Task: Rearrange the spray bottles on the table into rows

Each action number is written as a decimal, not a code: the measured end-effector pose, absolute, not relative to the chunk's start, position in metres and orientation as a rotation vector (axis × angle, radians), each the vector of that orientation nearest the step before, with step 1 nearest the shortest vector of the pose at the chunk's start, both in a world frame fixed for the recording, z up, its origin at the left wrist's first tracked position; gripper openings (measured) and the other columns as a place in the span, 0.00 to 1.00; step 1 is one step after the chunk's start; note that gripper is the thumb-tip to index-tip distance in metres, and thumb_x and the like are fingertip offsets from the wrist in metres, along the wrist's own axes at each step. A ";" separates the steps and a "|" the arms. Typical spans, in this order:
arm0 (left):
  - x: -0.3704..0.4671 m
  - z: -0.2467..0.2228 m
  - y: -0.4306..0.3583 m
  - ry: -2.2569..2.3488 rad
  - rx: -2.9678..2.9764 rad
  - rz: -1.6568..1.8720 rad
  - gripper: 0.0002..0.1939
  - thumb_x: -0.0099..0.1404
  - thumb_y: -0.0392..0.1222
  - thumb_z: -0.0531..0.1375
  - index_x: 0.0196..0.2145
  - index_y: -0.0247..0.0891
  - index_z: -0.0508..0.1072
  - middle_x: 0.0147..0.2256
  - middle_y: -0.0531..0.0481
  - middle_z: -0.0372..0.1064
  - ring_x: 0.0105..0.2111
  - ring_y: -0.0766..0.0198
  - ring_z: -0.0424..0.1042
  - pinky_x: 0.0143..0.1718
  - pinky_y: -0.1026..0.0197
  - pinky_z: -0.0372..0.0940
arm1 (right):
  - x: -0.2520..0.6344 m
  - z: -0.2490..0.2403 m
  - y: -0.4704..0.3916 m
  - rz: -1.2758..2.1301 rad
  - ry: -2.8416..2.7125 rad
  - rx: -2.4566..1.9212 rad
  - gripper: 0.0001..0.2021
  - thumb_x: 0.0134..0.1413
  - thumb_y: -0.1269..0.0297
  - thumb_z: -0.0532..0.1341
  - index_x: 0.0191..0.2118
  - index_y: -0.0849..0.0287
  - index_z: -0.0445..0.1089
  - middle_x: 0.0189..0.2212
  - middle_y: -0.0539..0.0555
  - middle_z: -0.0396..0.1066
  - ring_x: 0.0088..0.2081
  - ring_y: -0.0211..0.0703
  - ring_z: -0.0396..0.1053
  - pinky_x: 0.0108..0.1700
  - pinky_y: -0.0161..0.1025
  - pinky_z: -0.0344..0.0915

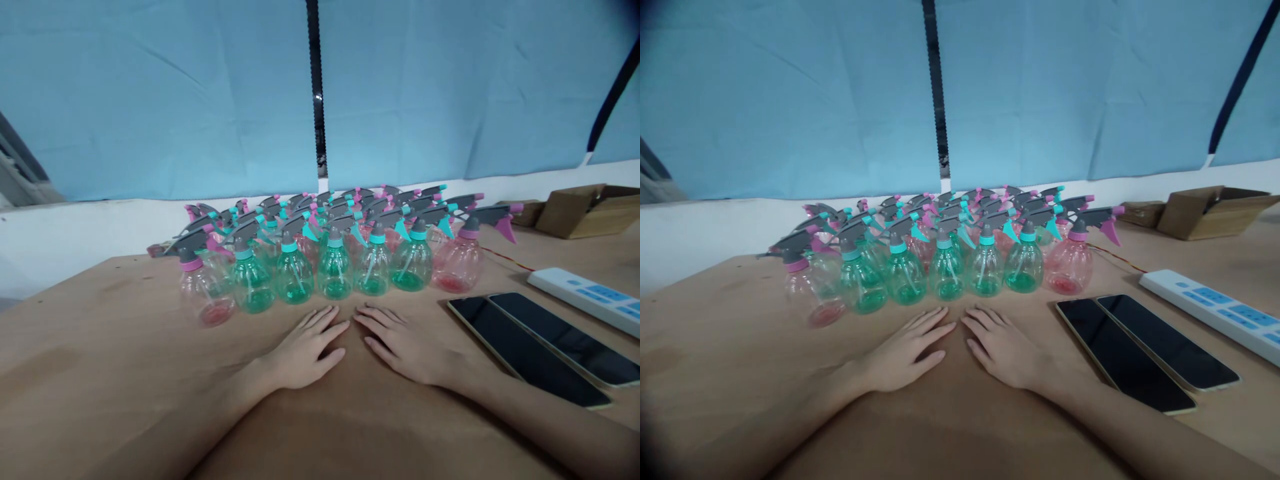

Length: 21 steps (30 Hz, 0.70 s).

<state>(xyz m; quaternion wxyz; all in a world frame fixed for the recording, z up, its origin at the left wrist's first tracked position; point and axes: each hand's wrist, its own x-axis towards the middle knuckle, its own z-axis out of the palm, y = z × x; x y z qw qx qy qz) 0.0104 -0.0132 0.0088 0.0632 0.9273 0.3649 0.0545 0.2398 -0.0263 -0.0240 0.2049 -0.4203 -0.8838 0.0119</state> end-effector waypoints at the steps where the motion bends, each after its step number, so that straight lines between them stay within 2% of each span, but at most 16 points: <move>1: 0.010 0.009 -0.013 1.103 2.802 0.161 0.26 0.66 0.51 0.46 0.59 0.42 0.56 0.62 0.44 0.44 0.62 0.54 0.43 0.60 0.47 0.46 | 0.240 -0.024 -0.026 0.035 -2.467 -1.175 0.21 0.61 0.63 0.47 0.59 0.59 0.57 0.57 0.59 0.58 0.58 0.49 0.54 0.57 0.52 0.54; 21: 0.012 0.009 -0.013 1.110 2.807 0.128 0.26 0.67 0.52 0.45 0.60 0.41 0.55 0.63 0.43 0.43 0.62 0.54 0.42 0.60 0.48 0.45 | 0.239 -0.020 -0.027 0.022 -2.511 -1.219 0.22 0.62 0.63 0.47 0.58 0.64 0.57 0.58 0.61 0.57 0.59 0.50 0.53 0.58 0.51 0.53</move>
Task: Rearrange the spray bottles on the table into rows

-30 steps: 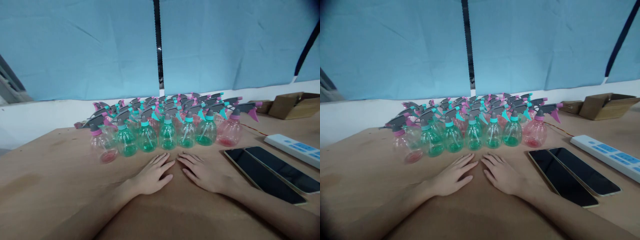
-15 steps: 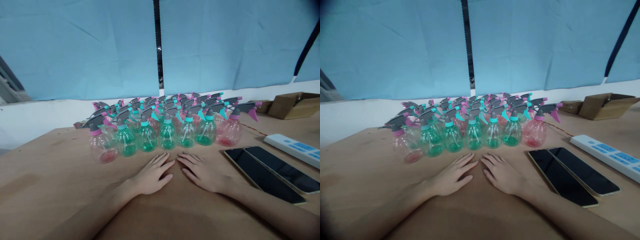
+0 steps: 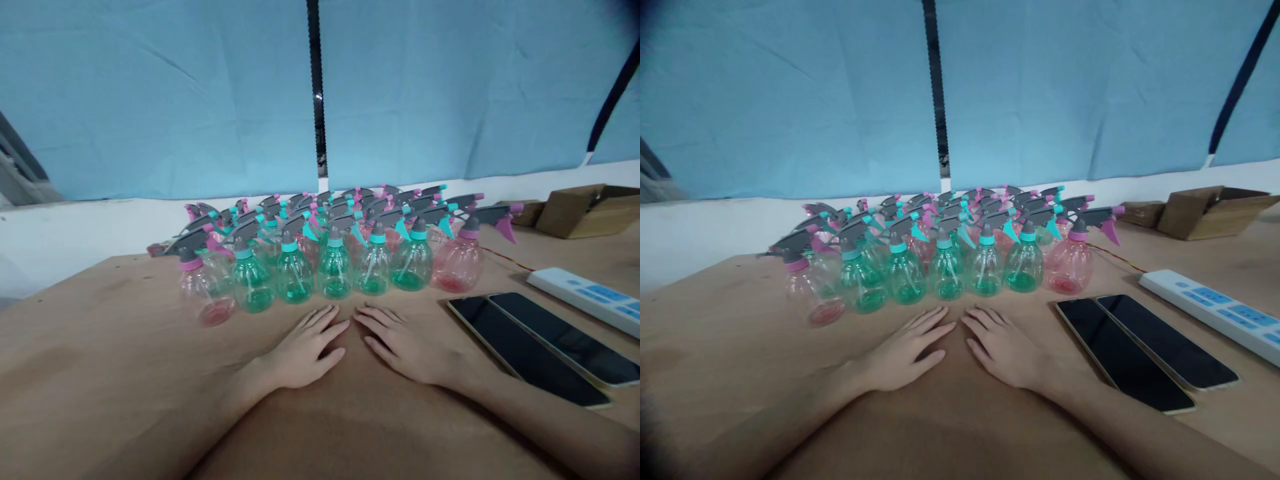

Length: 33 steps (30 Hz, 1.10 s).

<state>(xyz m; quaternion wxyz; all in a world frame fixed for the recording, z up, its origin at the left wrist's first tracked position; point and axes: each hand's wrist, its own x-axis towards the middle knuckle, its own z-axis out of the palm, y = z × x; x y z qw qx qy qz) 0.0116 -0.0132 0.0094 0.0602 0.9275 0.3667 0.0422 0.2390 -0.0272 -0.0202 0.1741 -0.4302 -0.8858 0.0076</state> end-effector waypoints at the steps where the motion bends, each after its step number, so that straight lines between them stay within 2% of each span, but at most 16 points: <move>1: 0.012 0.010 -0.013 1.111 2.808 0.126 0.26 0.67 0.52 0.45 0.60 0.41 0.55 0.63 0.43 0.43 0.62 0.54 0.42 0.60 0.48 0.45 | 0.239 -0.020 -0.027 0.022 -2.511 -1.221 0.22 0.62 0.63 0.47 0.59 0.64 0.57 0.58 0.61 0.57 0.59 0.50 0.53 0.58 0.51 0.53; 28: 0.012 0.012 -0.015 1.108 2.831 0.120 0.26 0.67 0.50 0.46 0.59 0.39 0.56 0.62 0.41 0.44 0.62 0.53 0.44 0.59 0.47 0.47 | 0.239 -0.022 -0.027 0.042 -2.481 -1.200 0.21 0.61 0.63 0.47 0.59 0.61 0.56 0.57 0.60 0.58 0.58 0.49 0.54 0.58 0.50 0.54; 31: 0.013 0.011 -0.015 1.100 2.867 0.148 0.25 0.67 0.48 0.47 0.59 0.38 0.57 0.61 0.40 0.47 0.61 0.53 0.47 0.59 0.47 0.49 | 0.239 -0.021 -0.027 0.030 -2.493 -1.213 0.21 0.61 0.62 0.47 0.58 0.62 0.57 0.57 0.60 0.58 0.58 0.50 0.54 0.57 0.51 0.55; 33: 0.014 0.010 -0.015 1.098 2.904 0.207 0.23 0.66 0.45 0.47 0.56 0.37 0.61 0.59 0.41 0.54 0.59 0.54 0.53 0.57 0.49 0.53 | 0.239 -0.021 -0.027 0.018 -2.490 -1.219 0.21 0.61 0.62 0.47 0.58 0.62 0.57 0.57 0.60 0.58 0.58 0.50 0.55 0.56 0.52 0.55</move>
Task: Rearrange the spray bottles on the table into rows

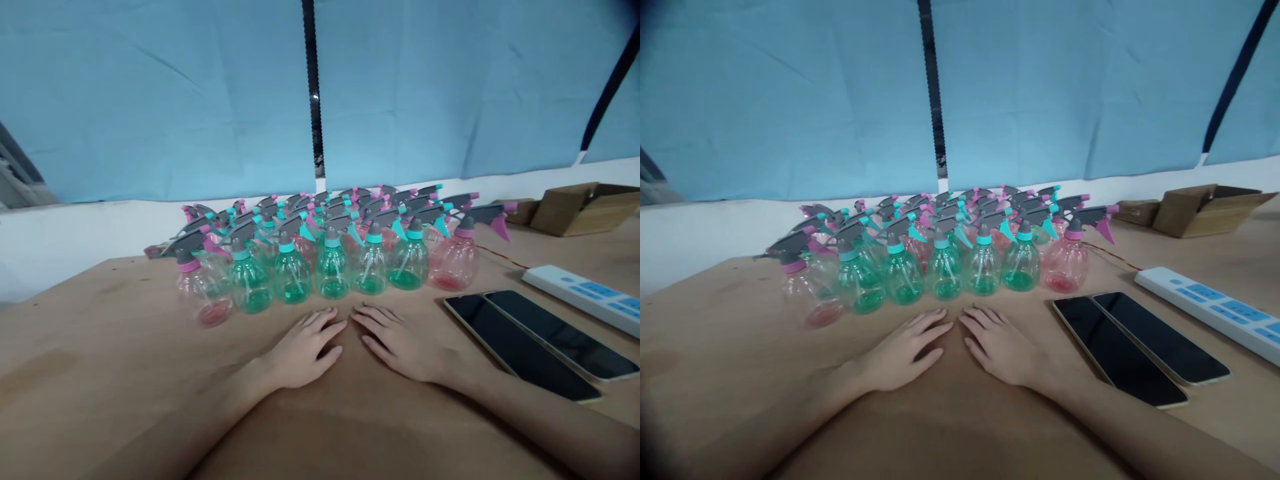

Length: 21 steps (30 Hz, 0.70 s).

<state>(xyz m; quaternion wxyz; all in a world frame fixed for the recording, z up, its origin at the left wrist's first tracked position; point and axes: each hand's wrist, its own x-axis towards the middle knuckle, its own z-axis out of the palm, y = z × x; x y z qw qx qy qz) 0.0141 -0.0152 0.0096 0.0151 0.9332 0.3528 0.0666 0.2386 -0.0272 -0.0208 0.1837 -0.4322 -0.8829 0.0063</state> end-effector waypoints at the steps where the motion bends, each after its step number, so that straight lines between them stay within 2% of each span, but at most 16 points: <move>1: 0.015 0.009 -0.016 1.089 2.926 0.239 0.21 0.66 0.44 0.47 0.55 0.37 0.62 0.56 0.41 0.59 0.56 0.55 0.58 0.55 0.50 0.56 | 0.238 -0.020 -0.027 0.009 -2.486 -1.216 0.21 0.61 0.62 0.46 0.58 0.61 0.58 0.57 0.60 0.58 0.57 0.50 0.55 0.56 0.52 0.55; 4: 0.021 0.015 -0.016 1.018 3.024 0.343 0.17 0.66 0.38 0.47 0.50 0.36 0.66 0.45 0.45 0.69 0.45 0.59 0.68 0.48 0.53 0.64 | 0.238 -0.019 -0.028 -0.017 -2.486 -1.189 0.21 0.62 0.62 0.46 0.57 0.62 0.58 0.56 0.61 0.59 0.57 0.51 0.56 0.56 0.52 0.56; 6: 0.031 0.027 -0.013 0.937 3.113 0.499 0.16 0.65 0.36 0.47 0.48 0.35 0.67 0.41 0.47 0.71 0.41 0.60 0.70 0.46 0.54 0.65 | 0.237 -0.018 -0.028 -0.026 -2.490 -1.177 0.21 0.62 0.62 0.45 0.57 0.64 0.59 0.56 0.62 0.59 0.57 0.51 0.56 0.56 0.52 0.55; 10: 0.068 0.072 0.010 0.859 3.200 0.930 0.15 0.65 0.37 0.49 0.47 0.33 0.67 0.46 0.45 0.69 0.47 0.59 0.66 0.50 0.54 0.61 | 0.237 -0.015 -0.029 -0.014 -2.501 -1.189 0.20 0.62 0.63 0.45 0.56 0.64 0.60 0.55 0.62 0.60 0.57 0.52 0.56 0.56 0.52 0.55; 12: 0.093 0.097 0.031 0.942 3.218 1.025 0.16 0.65 0.37 0.49 0.50 0.31 0.65 0.51 0.42 0.64 0.51 0.57 0.63 0.54 0.51 0.56 | 0.237 -0.013 -0.030 0.000 -2.501 -1.190 0.20 0.62 0.62 0.46 0.56 0.63 0.59 0.55 0.62 0.60 0.56 0.52 0.56 0.56 0.52 0.55; 14: 0.117 0.119 0.054 1.065 3.259 0.932 0.19 0.65 0.36 0.50 0.52 0.28 0.62 0.55 0.37 0.60 0.55 0.53 0.59 0.57 0.49 0.50 | 0.237 -0.011 -0.031 0.016 -2.509 -1.184 0.21 0.62 0.63 0.46 0.57 0.64 0.59 0.55 0.62 0.60 0.57 0.51 0.55 0.56 0.51 0.55; 16: 0.137 0.133 0.076 1.197 3.266 0.729 0.21 0.64 0.35 0.51 0.54 0.25 0.59 0.53 0.33 0.61 0.53 0.51 0.60 0.56 0.48 0.50 | 0.237 -0.009 -0.031 0.030 -2.517 -1.186 0.21 0.62 0.63 0.46 0.57 0.65 0.59 0.55 0.62 0.60 0.57 0.51 0.55 0.57 0.50 0.54; 19: 0.154 0.142 0.097 1.280 3.248 0.508 0.17 0.63 0.34 0.53 0.49 0.25 0.66 0.41 0.34 0.70 0.43 0.50 0.69 0.48 0.48 0.58 | 0.237 -0.007 -0.032 0.039 -2.504 -1.196 0.21 0.62 0.62 0.46 0.57 0.64 0.59 0.56 0.61 0.59 0.57 0.51 0.55 0.56 0.50 0.54; 21: 0.159 0.144 0.100 1.257 3.269 0.451 0.13 0.62 0.34 0.54 0.44 0.27 0.70 0.35 0.37 0.72 0.39 0.51 0.71 0.46 0.48 0.59 | 0.237 -0.007 -0.032 0.043 -2.488 -1.199 0.21 0.62 0.62 0.46 0.57 0.63 0.59 0.56 0.61 0.59 0.57 0.51 0.55 0.56 0.51 0.55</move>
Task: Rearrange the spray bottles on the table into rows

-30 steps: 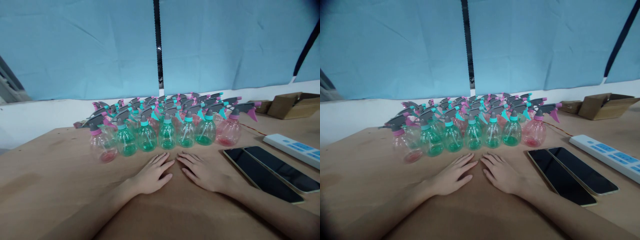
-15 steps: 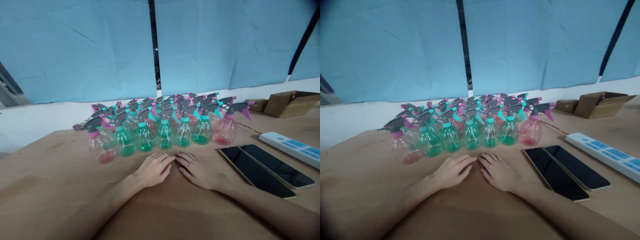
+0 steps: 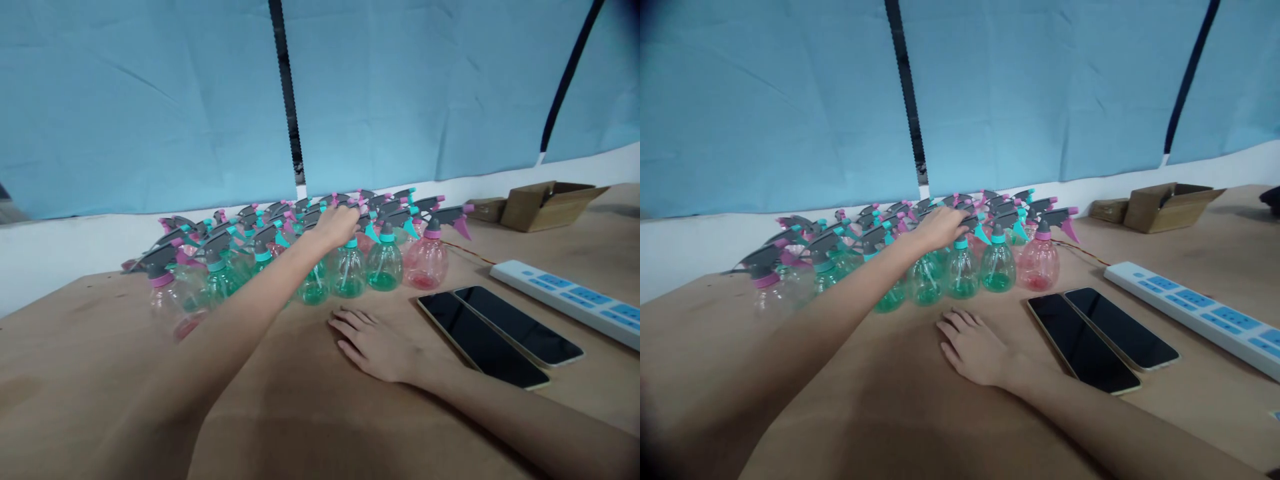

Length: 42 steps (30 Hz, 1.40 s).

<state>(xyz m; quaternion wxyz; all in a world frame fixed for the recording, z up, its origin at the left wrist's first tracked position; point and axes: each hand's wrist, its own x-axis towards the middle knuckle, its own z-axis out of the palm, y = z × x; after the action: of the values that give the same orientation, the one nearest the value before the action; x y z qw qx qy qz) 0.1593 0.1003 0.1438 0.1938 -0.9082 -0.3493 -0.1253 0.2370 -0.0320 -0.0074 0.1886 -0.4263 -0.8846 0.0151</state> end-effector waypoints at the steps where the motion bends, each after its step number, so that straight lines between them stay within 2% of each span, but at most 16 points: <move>1: 0.160 0.144 0.100 -0.961 -2.547 -0.337 0.12 0.62 0.35 0.54 0.43 0.28 0.71 0.33 0.38 0.73 0.39 0.52 0.71 0.48 0.47 0.57 | 0.237 -0.008 -0.032 0.042 -2.484 -1.199 0.20 0.62 0.62 0.46 0.57 0.62 0.59 0.56 0.61 0.60 0.57 0.51 0.55 0.56 0.51 0.55; 6: 0.157 0.145 0.092 -0.899 -2.530 -0.329 0.13 0.63 0.36 0.54 0.44 0.29 0.70 0.33 0.42 0.73 0.41 0.55 0.69 0.56 0.44 0.46 | 0.238 -0.009 -0.030 0.035 -2.491 -1.192 0.20 0.62 0.63 0.46 0.57 0.63 0.59 0.55 0.62 0.60 0.57 0.51 0.55 0.56 0.51 0.53; 13: 0.144 0.145 0.073 -0.832 -2.658 -0.362 0.18 0.66 0.39 0.52 0.51 0.28 0.66 0.42 0.41 0.71 0.48 0.57 0.65 0.59 0.47 0.41 | 0.232 -0.003 -0.042 0.208 -2.612 -0.919 0.20 0.61 0.64 0.47 0.56 0.63 0.60 0.56 0.58 0.59 0.58 0.46 0.53 0.59 0.44 0.50; 20: 0.107 0.142 0.031 -0.796 -2.721 -0.460 0.19 0.67 0.36 0.49 0.54 0.35 0.62 0.42 0.45 0.71 0.46 0.57 0.67 0.55 0.50 0.52 | 0.227 0.003 -0.053 0.345 -2.661 -0.655 0.18 0.61 0.65 0.48 0.55 0.61 0.60 0.56 0.58 0.59 0.59 0.41 0.51 0.60 0.42 0.48; 25: 0.061 0.142 0.019 -0.990 -2.682 -0.556 0.17 0.66 0.41 0.49 0.51 0.38 0.66 0.46 0.45 0.69 0.47 0.54 0.67 0.46 0.54 0.60 | 0.227 0.002 -0.053 0.339 -2.675 -0.565 0.17 0.61 0.67 0.48 0.53 0.60 0.62 0.54 0.56 0.62 0.57 0.41 0.54 0.58 0.41 0.51; 28: 0.041 0.137 0.019 -1.062 -2.708 -0.753 0.16 0.64 0.44 0.52 0.47 0.37 0.69 0.45 0.45 0.70 0.45 0.56 0.68 0.45 0.56 0.60 | 0.227 0.003 -0.052 0.321 -2.652 -0.600 0.15 0.61 0.68 0.48 0.51 0.58 0.65 0.50 0.54 0.65 0.52 0.40 0.60 0.55 0.39 0.56; 30: 0.036 0.129 0.019 -1.144 -2.758 -0.967 0.14 0.62 0.46 0.55 0.43 0.37 0.70 0.40 0.47 0.72 0.39 0.59 0.70 0.40 0.58 0.62 | 0.227 0.003 -0.050 0.292 -2.603 -0.729 0.14 0.61 0.68 0.48 0.48 0.57 0.67 0.46 0.53 0.68 0.47 0.40 0.64 0.51 0.39 0.60; 33: 0.036 0.116 0.021 -1.343 -2.790 -1.285 0.11 0.57 0.47 0.58 0.34 0.36 0.71 0.29 0.51 0.70 0.29 0.64 0.68 0.30 0.62 0.62 | 0.230 -0.002 -0.041 0.154 -2.460 -1.065 0.14 0.60 0.69 0.47 0.45 0.57 0.68 0.42 0.54 0.69 0.43 0.43 0.66 0.45 0.42 0.64; 35: 0.040 0.107 0.023 -1.447 -2.808 -1.486 0.11 0.53 0.46 0.61 0.31 0.36 0.70 0.26 0.53 0.68 0.27 0.65 0.67 0.28 0.64 0.61 | 0.233 -0.008 -0.034 0.046 -2.375 -1.238 0.14 0.59 0.69 0.48 0.45 0.58 0.68 0.44 0.57 0.68 0.45 0.47 0.66 0.45 0.46 0.64; 38: 0.047 0.097 0.026 -1.482 -2.814 -1.804 0.16 0.47 0.43 0.65 0.33 0.37 0.68 0.31 0.51 0.70 0.31 0.63 0.69 0.31 0.63 0.63 | 0.237 -0.015 -0.026 -0.036 -2.348 -1.330 0.15 0.58 0.69 0.48 0.48 0.60 0.66 0.45 0.60 0.67 0.47 0.50 0.64 0.48 0.50 0.62; 42: 0.055 0.084 0.026 -1.502 -2.736 -2.103 0.21 0.45 0.43 0.66 0.38 0.37 0.68 0.36 0.49 0.70 0.36 0.62 0.70 0.37 0.59 0.64 | 0.238 -0.019 -0.024 -0.049 -2.375 -1.311 0.17 0.59 0.68 0.47 0.51 0.60 0.64 0.47 0.60 0.65 0.48 0.50 0.63 0.49 0.50 0.62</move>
<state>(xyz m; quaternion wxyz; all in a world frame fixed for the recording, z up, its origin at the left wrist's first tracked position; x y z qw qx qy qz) 0.0553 0.0258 0.0843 -0.3058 -0.6921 -0.3801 -0.5320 0.2385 -0.0243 -0.0185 0.2125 -0.4720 -0.8554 -0.0178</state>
